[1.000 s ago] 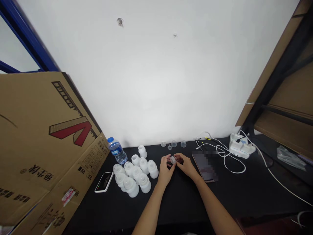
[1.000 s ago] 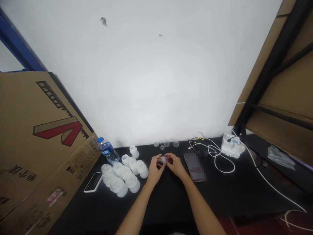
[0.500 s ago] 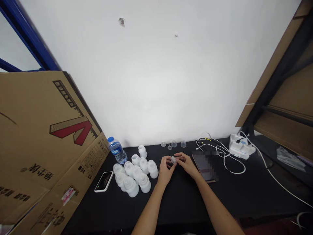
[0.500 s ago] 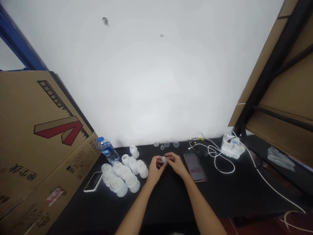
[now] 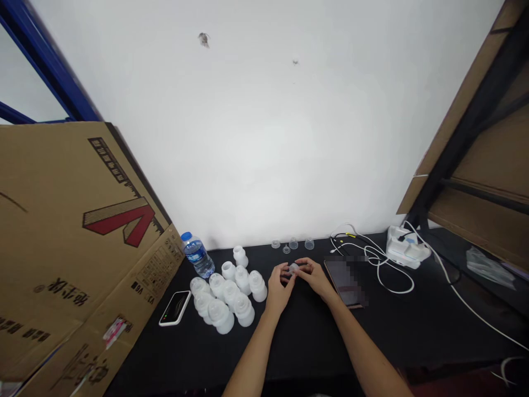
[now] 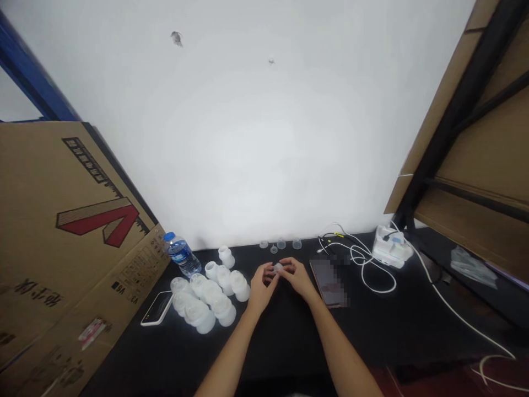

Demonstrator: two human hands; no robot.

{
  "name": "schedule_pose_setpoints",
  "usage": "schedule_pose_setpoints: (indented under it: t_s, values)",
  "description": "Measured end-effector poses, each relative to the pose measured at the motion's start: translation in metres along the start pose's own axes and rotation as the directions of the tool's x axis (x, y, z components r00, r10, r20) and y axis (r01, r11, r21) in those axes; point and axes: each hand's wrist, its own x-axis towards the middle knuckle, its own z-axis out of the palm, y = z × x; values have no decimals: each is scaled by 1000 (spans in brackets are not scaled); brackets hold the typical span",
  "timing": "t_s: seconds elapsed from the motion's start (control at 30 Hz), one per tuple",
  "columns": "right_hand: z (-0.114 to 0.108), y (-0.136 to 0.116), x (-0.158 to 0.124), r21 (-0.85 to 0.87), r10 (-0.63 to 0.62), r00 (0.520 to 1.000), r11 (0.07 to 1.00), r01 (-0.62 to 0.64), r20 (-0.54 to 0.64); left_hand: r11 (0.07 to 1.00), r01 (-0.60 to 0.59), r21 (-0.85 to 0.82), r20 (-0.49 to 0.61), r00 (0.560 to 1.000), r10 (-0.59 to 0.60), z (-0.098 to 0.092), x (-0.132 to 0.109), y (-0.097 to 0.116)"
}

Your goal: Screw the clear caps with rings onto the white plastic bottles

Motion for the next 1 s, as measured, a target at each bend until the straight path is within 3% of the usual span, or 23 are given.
schedule_pose_setpoints:
  t_s: [0.1, 0.27, 0.43, 0.67, 1.0]
  values:
    - [-1, -2, 0, -56, -23, 999, 998, 21, -30, 996, 16, 93, -33, 999, -13, -2, 0, 4]
    - [2, -8, -3, -74, -69, 996, 995, 73, 62, 987, 2, 163, 10, 1000, -4, -4, -1, 5]
    - [5, -9, -3, -104, -95, 994, 990, 100, 50, 979, -43, 198, 65, 997, 31, -2, 0, 2]
    - [1, -6, -3, -431, -180, 981, 892, 135, -66, 977, -61, 206, 77, 996, 46, -3, 0, 3]
    - [7, -9, -4, -386, -149, 981, 918, 90, -126, 977, -90, 193, 72, 994, 77, -5, 2, 2]
